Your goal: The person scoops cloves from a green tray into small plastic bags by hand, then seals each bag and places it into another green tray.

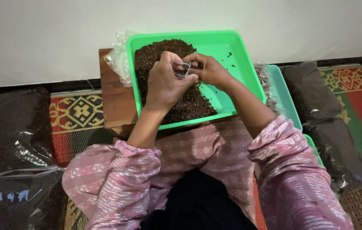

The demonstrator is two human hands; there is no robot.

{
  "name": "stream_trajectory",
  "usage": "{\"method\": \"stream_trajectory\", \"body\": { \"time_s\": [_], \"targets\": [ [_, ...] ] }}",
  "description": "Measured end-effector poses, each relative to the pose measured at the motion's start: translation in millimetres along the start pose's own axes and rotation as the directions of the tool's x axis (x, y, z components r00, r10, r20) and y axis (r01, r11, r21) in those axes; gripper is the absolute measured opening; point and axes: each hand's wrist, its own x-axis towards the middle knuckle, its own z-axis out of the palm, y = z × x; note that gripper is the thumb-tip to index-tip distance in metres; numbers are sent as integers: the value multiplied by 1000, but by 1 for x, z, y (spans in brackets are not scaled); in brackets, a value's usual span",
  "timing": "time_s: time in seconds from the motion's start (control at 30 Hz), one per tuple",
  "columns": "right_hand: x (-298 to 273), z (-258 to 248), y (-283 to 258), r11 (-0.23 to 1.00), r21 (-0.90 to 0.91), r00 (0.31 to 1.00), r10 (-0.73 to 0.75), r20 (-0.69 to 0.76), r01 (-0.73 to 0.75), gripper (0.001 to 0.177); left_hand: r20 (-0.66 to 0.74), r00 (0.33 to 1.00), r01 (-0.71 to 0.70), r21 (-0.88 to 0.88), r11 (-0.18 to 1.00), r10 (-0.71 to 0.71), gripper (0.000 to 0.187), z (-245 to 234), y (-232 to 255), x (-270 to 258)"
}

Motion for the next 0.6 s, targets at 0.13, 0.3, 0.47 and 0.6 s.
{"method": "stream_trajectory", "body": {
  "time_s": [0.13,0.3,0.47,0.6],
  "targets": [
    [-4,-14,-14,899,-437,1000,18,4,-14,26,8,1000,-12,8,1000,12,51,3,1,0],
    [-23,-45,-80,781,-608,990,-107,97,144,24,18,993,-117,54,992,116,50,6,-2,0],
    [-62,-39,-169,708,-587,916,-355,187,394,21,3,971,-239,-55,969,239,50,6,9,-2],
    [-72,-26,-187,590,-690,900,-367,234,420,20,-52,957,-278,107,955,285,56,21,1,5]
  ]
}}
